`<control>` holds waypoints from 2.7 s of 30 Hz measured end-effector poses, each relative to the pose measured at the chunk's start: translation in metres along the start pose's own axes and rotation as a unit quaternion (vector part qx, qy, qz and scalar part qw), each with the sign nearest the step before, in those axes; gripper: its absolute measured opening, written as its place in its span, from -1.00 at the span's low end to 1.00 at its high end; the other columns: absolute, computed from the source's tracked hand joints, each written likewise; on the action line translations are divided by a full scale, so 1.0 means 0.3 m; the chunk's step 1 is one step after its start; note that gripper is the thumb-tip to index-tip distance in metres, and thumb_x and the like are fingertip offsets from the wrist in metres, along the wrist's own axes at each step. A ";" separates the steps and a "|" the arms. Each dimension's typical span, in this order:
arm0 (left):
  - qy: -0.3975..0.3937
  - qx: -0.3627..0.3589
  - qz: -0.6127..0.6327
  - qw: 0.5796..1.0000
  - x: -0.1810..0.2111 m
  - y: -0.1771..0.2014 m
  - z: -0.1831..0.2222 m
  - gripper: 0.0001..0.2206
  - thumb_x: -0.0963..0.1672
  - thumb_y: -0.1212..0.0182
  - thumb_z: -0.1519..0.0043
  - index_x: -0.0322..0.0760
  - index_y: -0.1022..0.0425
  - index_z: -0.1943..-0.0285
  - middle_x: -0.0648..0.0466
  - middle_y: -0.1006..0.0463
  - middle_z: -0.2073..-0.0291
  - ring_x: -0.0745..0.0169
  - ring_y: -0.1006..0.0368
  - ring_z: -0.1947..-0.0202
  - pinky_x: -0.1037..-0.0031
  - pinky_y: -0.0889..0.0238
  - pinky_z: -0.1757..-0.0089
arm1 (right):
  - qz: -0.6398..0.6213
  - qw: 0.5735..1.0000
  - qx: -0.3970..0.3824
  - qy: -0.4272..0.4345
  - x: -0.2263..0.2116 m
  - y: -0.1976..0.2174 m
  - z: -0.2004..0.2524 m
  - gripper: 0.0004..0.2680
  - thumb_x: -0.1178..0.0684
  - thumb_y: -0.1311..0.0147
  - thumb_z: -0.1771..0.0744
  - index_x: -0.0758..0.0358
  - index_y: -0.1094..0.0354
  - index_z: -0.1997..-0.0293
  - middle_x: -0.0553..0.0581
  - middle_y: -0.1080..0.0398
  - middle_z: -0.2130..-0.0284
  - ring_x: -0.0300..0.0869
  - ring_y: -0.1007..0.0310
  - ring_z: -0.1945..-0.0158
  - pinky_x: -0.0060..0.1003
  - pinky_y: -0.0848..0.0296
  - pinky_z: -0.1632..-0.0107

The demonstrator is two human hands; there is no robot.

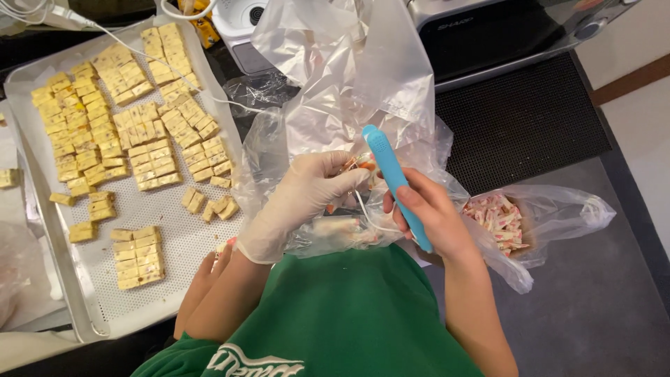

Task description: Packaging small food items into plastic bags and sealing them using a handheld heat sealer

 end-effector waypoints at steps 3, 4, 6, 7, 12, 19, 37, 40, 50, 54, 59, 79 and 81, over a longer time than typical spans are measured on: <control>0.010 -0.001 0.002 1.000 -0.021 0.009 -0.010 -0.80 -0.18 -0.30 -0.05 -0.43 -0.58 0.19 -0.04 -0.55 0.59 0.39 -0.44 0.71 0.74 -0.15 0.72 | -0.002 1.000 -0.001 0.004 -0.006 0.000 -0.010 -0.73 0.03 0.09 -0.35 0.49 -0.30 0.00 0.34 -0.33 0.57 -0.22 -0.27 0.74 -0.42 -0.28 0.78; 0.013 -0.003 0.013 1.000 -0.035 0.012 -0.018 -0.80 -0.18 -0.30 -0.03 -0.44 -0.57 0.21 -0.05 -0.55 0.59 0.39 -0.43 0.72 0.73 -0.13 0.73 | 0.002 1.000 0.000 0.007 -0.008 0.000 -0.012 -0.75 0.05 0.08 -0.35 0.50 -0.32 0.02 0.33 -0.33 0.58 -0.22 -0.27 0.76 -0.42 -0.28 0.79; 0.006 -0.001 0.005 1.000 -0.043 0.017 -0.031 -0.80 -0.18 -0.30 -0.02 -0.42 -0.58 0.22 -0.05 -0.55 0.60 0.38 -0.43 0.72 0.73 -0.13 0.72 | 0.002 1.000 0.002 0.002 0.000 0.004 -0.014 -0.76 0.05 0.07 -0.35 0.50 -0.33 0.03 0.33 -0.33 0.59 -0.23 -0.26 0.75 -0.42 -0.27 0.79; 0.001 0.000 -0.003 1.000 -0.048 0.019 -0.038 -0.80 -0.18 -0.31 -0.01 -0.41 -0.58 0.23 -0.04 -0.55 0.61 0.38 -0.44 0.71 0.72 -0.14 0.72 | 0.000 1.000 0.006 -0.005 0.004 0.006 -0.013 -0.76 0.06 0.06 -0.35 0.49 -0.34 0.04 0.32 -0.33 0.59 -0.23 -0.25 0.75 -0.42 -0.27 0.79; 0.004 0.013 0.007 1.000 -0.029 0.025 -0.048 -0.79 -0.17 -0.28 0.01 -0.42 -0.57 0.25 -0.04 -0.54 0.63 0.35 -0.43 0.74 0.73 -0.11 0.74 | -0.005 1.000 0.019 -0.011 -0.003 -0.013 -0.023 -0.76 0.05 0.07 -0.35 0.48 -0.32 0.04 0.31 -0.32 0.58 -0.24 -0.26 0.73 -0.42 -0.30 0.75; 0.000 0.004 0.008 1.000 -0.068 0.025 -0.069 -0.77 -0.15 -0.31 0.03 -0.42 -0.57 0.25 -0.03 -0.53 0.63 0.38 -0.41 0.76 0.75 -0.12 0.75 | -0.010 0.999 0.030 -0.013 0.002 -0.022 -0.030 -0.80 0.09 0.06 -0.35 0.45 -0.34 0.03 0.29 -0.28 0.62 -0.24 -0.24 0.75 -0.42 -0.28 0.76; -0.014 -0.024 0.012 1.000 -0.105 0.005 -0.082 -0.76 -0.15 -0.34 -0.02 -0.43 -0.57 0.19 -0.02 -0.48 0.61 0.40 -0.35 0.79 0.72 -0.12 0.73 | -0.030 0.999 0.043 -0.011 0.005 -0.021 -0.030 -0.81 0.08 0.06 -0.36 0.42 -0.35 0.06 0.31 -0.30 0.63 -0.22 -0.26 0.75 -0.42 -0.26 0.77; -0.006 -0.028 0.008 1.000 -0.093 0.001 -0.079 -0.76 -0.15 -0.33 -0.03 -0.44 -0.56 0.18 0.00 -0.47 0.62 0.41 -0.36 0.78 0.74 -0.12 0.73 | -0.034 0.998 0.050 -0.011 0.002 -0.026 -0.027 -0.82 0.08 0.06 -0.36 0.39 -0.35 0.07 0.28 -0.30 0.63 -0.23 -0.25 0.75 -0.43 -0.26 0.78; 0.022 -0.042 0.018 0.999 -0.085 -0.014 -0.076 -0.69 -0.13 -0.38 -0.03 -0.43 -0.57 0.09 -0.03 -0.53 0.54 0.47 -0.37 0.72 0.66 -0.37 0.56 | -0.049 0.993 0.109 -0.004 0.065 0.006 0.015 -0.80 0.05 0.04 -0.37 0.42 -0.37 0.09 0.31 -0.32 0.63 -0.21 -0.26 0.74 -0.42 -0.25 0.77; 0.042 -0.044 0.012 0.998 -0.118 0.004 -0.089 -0.70 -0.12 -0.35 -0.08 -0.38 -0.56 0.06 -0.04 -0.59 0.45 0.41 -0.49 0.57 0.62 -0.43 0.43 | -0.054 0.983 0.177 0.003 0.085 0.065 0.054 -0.78 0.00 0.04 -0.37 0.37 -0.31 0.02 0.26 -0.32 0.59 -0.25 -0.27 0.70 -0.47 -0.27 0.74; 0.056 -0.031 -0.026 0.998 -0.194 0.081 -0.127 -0.74 -0.11 -0.29 -0.15 -0.37 -0.55 0.06 -0.02 -0.62 0.40 0.33 -0.55 0.47 0.62 -0.40 0.36 | -0.044 0.924 0.379 0.000 0.077 0.229 0.158 -0.79 -0.07 0.18 -0.43 0.22 -0.22 -0.07 0.08 -0.36 0.52 -0.33 -0.32 0.66 -0.55 -0.31 0.68; 0.202 0.034 -0.498 0.843 -0.281 0.133 -0.238 -0.54 -0.02 0.20 -0.20 -0.10 -0.14 -0.32 -0.33 -0.40 -0.04 -0.40 -0.36 -0.01 0.01 -0.19 0.00 | -0.257 0.632 0.731 0.011 0.479 0.701 0.324 -0.67 -0.28 0.14 -0.31 0.13 -0.12 0.56 -0.02 -0.11 0.67 -0.27 -0.18 0.61 -0.39 -0.16 0.58; 0.193 0.045 -0.494 0.847 -0.319 0.129 -0.259 -0.55 -0.02 0.18 -0.18 -0.11 -0.17 -0.28 -0.33 -0.42 -0.01 -0.40 -0.37 0.01 0.01 -0.20 0.02 | -0.255 0.613 0.748 -0.007 0.397 0.624 0.300 -0.76 -0.24 0.13 -0.32 0.09 -0.14 0.33 -0.03 -0.17 0.60 -0.30 -0.21 0.58 -0.39 -0.22 0.55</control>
Point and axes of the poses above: each hand's wrist, its own z-axis away from the middle knuckle, its own y-axis out of the back of the hand, x = y × z, the point moved 1 cm from there along -z, towards the middle knuckle
